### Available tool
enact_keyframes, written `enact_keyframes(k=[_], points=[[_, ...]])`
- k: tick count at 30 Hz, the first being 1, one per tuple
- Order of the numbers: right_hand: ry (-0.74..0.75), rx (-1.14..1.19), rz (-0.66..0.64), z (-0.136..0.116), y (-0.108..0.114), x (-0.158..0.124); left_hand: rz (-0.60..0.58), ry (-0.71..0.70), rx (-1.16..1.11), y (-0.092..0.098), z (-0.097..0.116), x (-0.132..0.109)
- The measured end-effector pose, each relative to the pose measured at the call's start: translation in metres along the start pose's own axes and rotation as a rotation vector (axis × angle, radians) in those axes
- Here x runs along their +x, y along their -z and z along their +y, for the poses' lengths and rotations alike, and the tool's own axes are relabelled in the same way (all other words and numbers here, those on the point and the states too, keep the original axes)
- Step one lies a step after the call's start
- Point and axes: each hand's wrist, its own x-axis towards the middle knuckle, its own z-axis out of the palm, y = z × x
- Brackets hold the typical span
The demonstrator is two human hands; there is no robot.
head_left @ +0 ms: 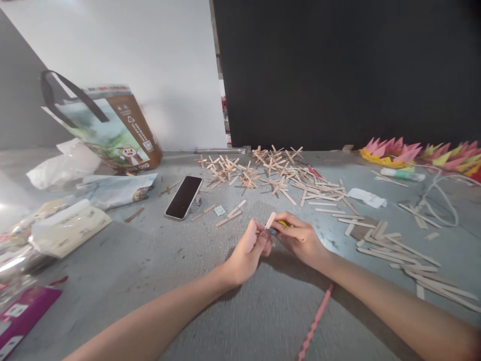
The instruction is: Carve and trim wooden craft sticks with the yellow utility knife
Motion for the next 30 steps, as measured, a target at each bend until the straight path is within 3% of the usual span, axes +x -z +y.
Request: enact_keyframes(k=[23,30], points=[[0.024,0.026,-0.038,0.0008,0.0018,-0.0008,-0.026,-0.062,0.023,-0.0005,-0.0034,-0.003],[0.043,0.007,-0.011,0.0009,-0.0003,-0.0028,-0.095,-0.075,0.042,0.0034,-0.0063,-0.0024]])
